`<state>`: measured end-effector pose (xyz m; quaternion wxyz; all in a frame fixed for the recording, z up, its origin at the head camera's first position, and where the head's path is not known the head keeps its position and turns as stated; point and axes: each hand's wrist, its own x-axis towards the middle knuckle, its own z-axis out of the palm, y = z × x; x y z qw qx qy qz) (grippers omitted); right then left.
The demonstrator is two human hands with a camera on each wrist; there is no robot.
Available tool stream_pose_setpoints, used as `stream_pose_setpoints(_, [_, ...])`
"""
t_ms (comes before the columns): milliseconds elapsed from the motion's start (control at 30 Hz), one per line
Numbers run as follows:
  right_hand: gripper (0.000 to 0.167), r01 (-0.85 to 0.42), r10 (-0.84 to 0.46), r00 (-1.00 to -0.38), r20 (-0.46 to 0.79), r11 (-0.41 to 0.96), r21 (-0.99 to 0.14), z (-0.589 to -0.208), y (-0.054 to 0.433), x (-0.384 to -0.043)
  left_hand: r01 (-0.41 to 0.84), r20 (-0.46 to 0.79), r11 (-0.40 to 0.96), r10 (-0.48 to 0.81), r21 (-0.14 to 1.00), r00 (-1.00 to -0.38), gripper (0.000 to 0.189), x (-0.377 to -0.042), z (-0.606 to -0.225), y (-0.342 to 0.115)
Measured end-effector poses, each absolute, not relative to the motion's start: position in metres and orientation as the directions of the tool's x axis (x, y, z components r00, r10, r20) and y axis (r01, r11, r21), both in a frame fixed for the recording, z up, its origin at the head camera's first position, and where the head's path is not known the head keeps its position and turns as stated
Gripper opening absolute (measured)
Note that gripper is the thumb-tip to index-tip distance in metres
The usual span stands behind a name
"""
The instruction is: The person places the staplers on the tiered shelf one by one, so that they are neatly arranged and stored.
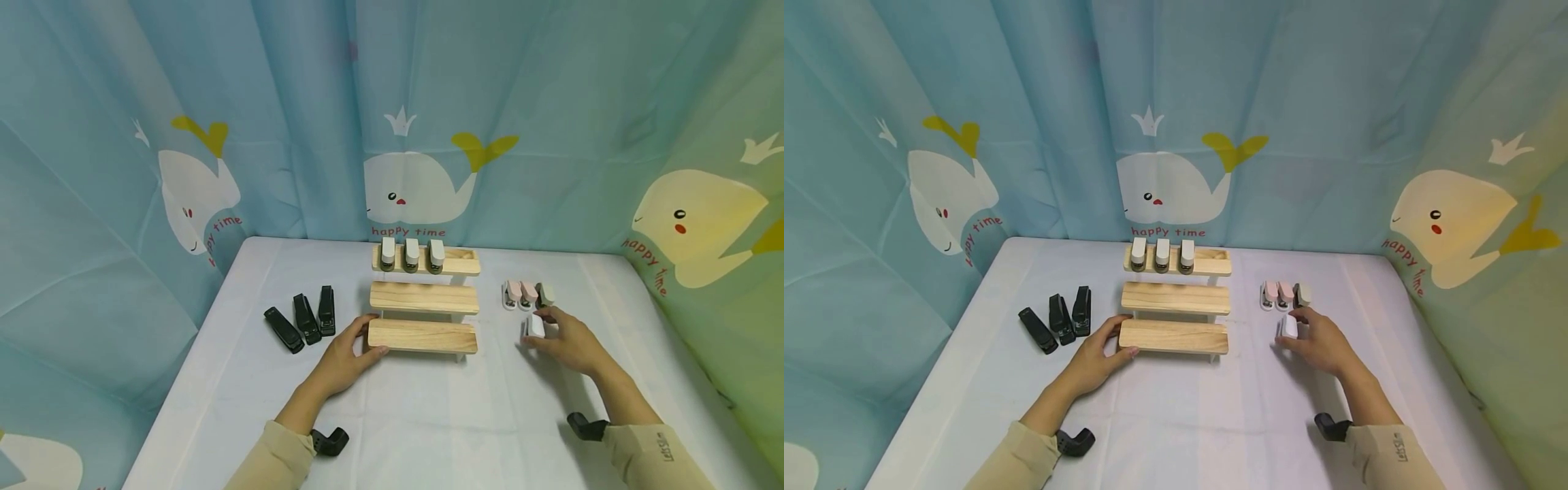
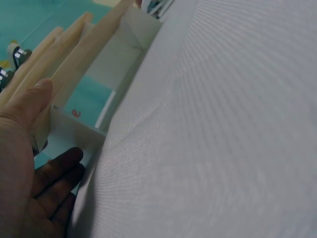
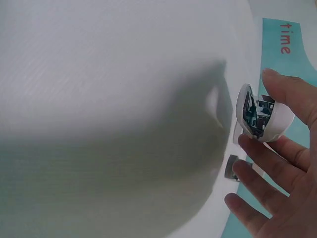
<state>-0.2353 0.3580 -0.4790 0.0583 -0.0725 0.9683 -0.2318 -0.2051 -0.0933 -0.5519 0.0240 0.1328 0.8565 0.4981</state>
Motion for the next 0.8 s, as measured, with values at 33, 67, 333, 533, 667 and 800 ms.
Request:
stream_pose_setpoints(33, [0.078,-0.112,-0.167,-0.983,-0.08,0.882,-0.458,-0.478,0.357,-0.235,0.203,0.09,0.469,0.251,0.86,-0.964,0.071,-0.205,-0.552,-0.093])
stream_pose_setpoints(67, [0.077,-0.112,-0.166,-0.983,-0.079,0.881,-0.46,-0.477,0.356,-0.235,0.202,0.09,0.469,0.251,0.86,-0.964,0.071,-0.205,-0.552,-0.093])
stream_pose_setpoints(333, [0.072,-0.14,-0.184,-0.982,-0.046,0.864,-0.483,-0.469,0.351,-0.235,0.204,0.089,0.47,0.255,0.859,-0.963,0.07,-0.205,-0.551,-0.093])
stream_pose_setpoints(533, [0.072,-0.163,-0.197,-0.98,-0.021,0.861,-0.482,-0.464,0.347,-0.234,0.21,0.097,0.468,0.255,0.858,-0.962,0.069,-0.205,-0.552,-0.093])
stream_pose_setpoints(667, [0.073,-0.162,-0.195,-0.981,-0.019,0.859,-0.487,-0.46,0.342,-0.234,0.212,0.099,0.467,0.254,0.858,-0.962,0.068,-0.205,-0.552,-0.093])
stream_pose_setpoints(800, [0.074,-0.16,-0.194,-0.981,-0.02,0.859,-0.486,-0.455,0.336,-0.234,0.204,0.091,0.469,0.252,0.859,-0.964,0.069,-0.205,-0.552,-0.093])
